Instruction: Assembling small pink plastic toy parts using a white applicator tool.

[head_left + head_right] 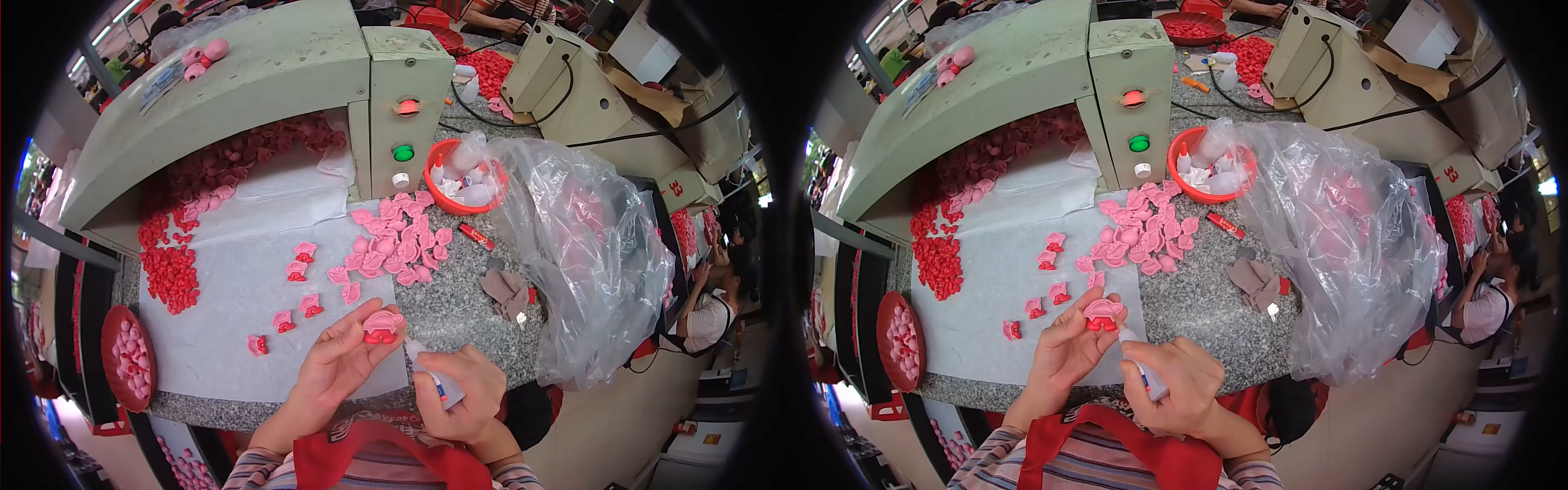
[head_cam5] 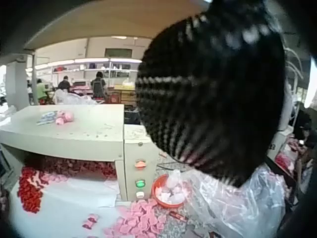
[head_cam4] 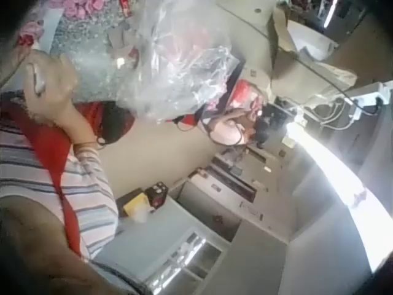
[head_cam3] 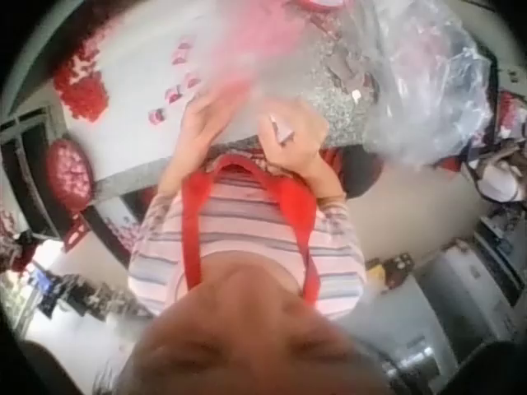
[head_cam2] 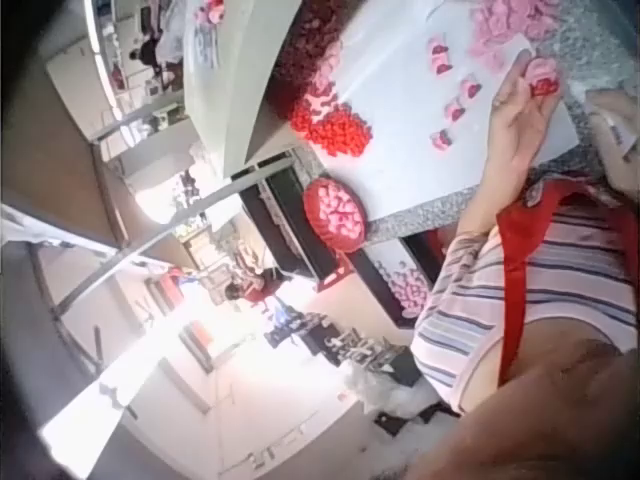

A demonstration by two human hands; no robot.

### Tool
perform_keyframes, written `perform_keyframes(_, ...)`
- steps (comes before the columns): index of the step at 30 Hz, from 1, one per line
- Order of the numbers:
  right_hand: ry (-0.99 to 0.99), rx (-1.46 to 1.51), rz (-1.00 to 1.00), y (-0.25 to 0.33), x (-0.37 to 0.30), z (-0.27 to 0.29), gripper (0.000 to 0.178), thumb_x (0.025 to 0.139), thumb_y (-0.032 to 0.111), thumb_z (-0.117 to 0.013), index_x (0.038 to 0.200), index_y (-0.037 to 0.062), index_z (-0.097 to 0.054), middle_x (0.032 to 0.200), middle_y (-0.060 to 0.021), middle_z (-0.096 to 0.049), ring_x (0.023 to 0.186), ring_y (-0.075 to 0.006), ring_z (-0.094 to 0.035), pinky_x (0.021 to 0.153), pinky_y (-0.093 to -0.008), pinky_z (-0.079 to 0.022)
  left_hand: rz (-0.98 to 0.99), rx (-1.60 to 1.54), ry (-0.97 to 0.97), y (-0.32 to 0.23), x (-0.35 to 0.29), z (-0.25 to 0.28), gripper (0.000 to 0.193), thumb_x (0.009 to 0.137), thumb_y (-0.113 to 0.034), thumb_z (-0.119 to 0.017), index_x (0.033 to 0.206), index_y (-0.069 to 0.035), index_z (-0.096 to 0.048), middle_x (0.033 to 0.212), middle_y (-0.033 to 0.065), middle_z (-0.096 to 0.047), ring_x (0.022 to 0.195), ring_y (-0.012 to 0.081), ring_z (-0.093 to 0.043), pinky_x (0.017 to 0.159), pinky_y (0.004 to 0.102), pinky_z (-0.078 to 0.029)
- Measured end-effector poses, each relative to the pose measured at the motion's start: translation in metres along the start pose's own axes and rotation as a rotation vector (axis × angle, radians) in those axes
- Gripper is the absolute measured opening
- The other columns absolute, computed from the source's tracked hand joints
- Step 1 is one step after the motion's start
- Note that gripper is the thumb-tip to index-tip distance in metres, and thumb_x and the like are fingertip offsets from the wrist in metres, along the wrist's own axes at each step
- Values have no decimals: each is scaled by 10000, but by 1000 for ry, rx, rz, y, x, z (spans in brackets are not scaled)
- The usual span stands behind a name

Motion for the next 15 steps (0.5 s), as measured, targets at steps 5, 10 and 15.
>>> perform_keyframes(5, -6, 17, -24, -4, -2, 2, 274, 627, -18, -667, 884, -8, -571, 724, -93, -633, 446, -183, -497, 399, -270, -371, 1, -8, -7, 0, 1, 1, 397, 845, -129, -565, 1220, -31, -475, 1232, 155, -472, 1149, 309, -469, 963, 400, -411)
perform_keyframes(10, -10, 18, -39, -4, -2, 3, 254, 626, -13, -666, 866, -10, -582, 728, -94, -635, 451, -183, -498, 402, -269, -374, -1, -20, -14, -1, 1, 3, 399, 843, -126, -566, 1220, -31, -475, 1236, 156, -467, 1151, 312, -465, 966, 410, -410)
perform_keyframes(15, -16, 10, -51, -6, -3, 6, 253, 623, -8, -664, 864, -10, -590, 718, -93, -633, 447, -178, -493, 401, -265, -371, -3, -49, -13, -1, 1, 5, 401, 836, -116, -573, 1214, -26, -476, 1239, 163, -460, 1148, 311, -465, 974, 413, -406)
Point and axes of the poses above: each hand's wrist, its own x-axis towards the middle knuckle, its own z-axis out of the back of the hand, y = z × x, the point moved 10 cm from there along x, towards the middle knuckle
